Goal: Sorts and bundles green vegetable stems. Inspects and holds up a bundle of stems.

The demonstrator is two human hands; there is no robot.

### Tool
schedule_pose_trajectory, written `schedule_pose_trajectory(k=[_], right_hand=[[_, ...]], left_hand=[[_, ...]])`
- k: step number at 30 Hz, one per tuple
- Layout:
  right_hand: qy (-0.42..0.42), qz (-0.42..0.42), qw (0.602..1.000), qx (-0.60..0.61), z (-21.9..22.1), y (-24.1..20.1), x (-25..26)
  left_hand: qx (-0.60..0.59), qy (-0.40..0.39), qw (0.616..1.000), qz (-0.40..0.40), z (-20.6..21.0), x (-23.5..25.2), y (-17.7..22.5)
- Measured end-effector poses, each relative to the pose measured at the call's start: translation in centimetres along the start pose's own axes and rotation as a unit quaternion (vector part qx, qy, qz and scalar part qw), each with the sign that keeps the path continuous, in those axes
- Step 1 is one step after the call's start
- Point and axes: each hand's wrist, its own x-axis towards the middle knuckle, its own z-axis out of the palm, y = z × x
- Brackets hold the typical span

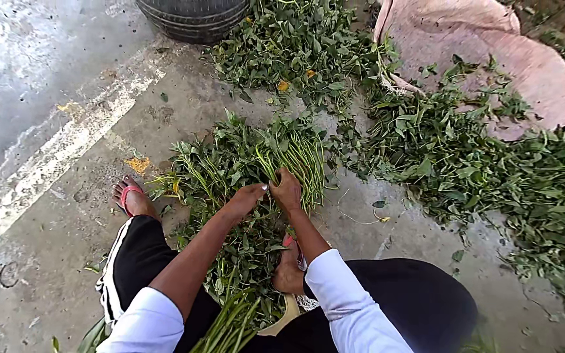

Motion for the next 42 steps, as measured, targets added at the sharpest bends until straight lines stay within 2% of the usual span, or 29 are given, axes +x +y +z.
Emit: schedule_pose_trajectory(k=[2,5,8,10,14,18,20,22,25,27,30,32,35,38,40,42], right_hand=[[0.011,-0.005,0.998,0.058,0.8,-1.2,-2.6],[-0.01,-0.03,0.99,0.136,2.8,-2.0,-6.2],[-0.069,-0.083,0.97,0.216,3.9,-0.9,-7.3],[-0.074,-0.07,0.955,0.279,3.9,0.4,-6.8],[-0.006,0.067,0.929,0.364,3.3,1.5,-4.9],[0.044,0.044,0.9,0.431,2.0,0.1,-3.3],[0.037,0.016,0.922,0.385,0.3,-1.5,-3.8],[0.031,0.001,0.945,0.326,-0.7,-2.7,-4.0],[-0.025,0.063,0.952,0.297,-0.8,-3.4,-2.6],[-0.036,0.098,0.932,0.348,-0.4,-3.1,-2.2],[-0.024,0.108,0.898,0.426,-0.1,-2.8,-2.4],[-0.032,0.095,0.905,0.414,-0.4,-2.9,-2.6],[-0.035,0.062,0.937,0.343,-1.2,-4.2,-3.8],[-0.003,0.03,0.951,0.306,-1.5,-5.4,-5.7],[0.034,0.01,0.947,0.32,-1.2,-5.3,-6.0],[0.071,0.014,0.915,0.396,-1.1,-5.0,-5.4]], left_hand=[[-0.119,0.043,0.992,-0.018,0.4,0.5,-0.6],[-0.207,0.105,0.972,-0.042,0.4,0.8,-1.5],[-0.228,0.153,0.961,-0.032,0.3,1.3,-2.5],[-0.235,0.151,0.96,-0.018,-0.1,0.9,-2.2],[-0.175,0.124,0.977,-0.001,-0.6,0.3,-1.9],[-0.139,0.087,0.986,-0.001,0.1,-0.4,-1.4],[-0.088,0.078,0.993,0.007,0.5,-0.4,-1.4],[0.016,0.074,0.997,0.025,0.7,-0.5,-1.6],[0.133,0.051,0.989,0.039,0.9,-0.5,-1.9],[0.095,0.03,0.994,0.047,0.9,-0.5,-2.1],[-0.078,0.047,0.995,0.034,1.0,-0.9,-2.0],[-0.162,0.086,0.983,0.033,1.0,-0.7,-1.9],[-0.198,0.131,0.971,0.032,0.7,-0.4,-2.0],[-0.215,0.169,0.962,0.022,0.4,-0.6,-1.8],[-0.222,0.188,0.957,0.011,0.1,-0.5,-1.7],[-0.241,0.199,0.95,0.012,-0.3,-0.1,-2.0]])
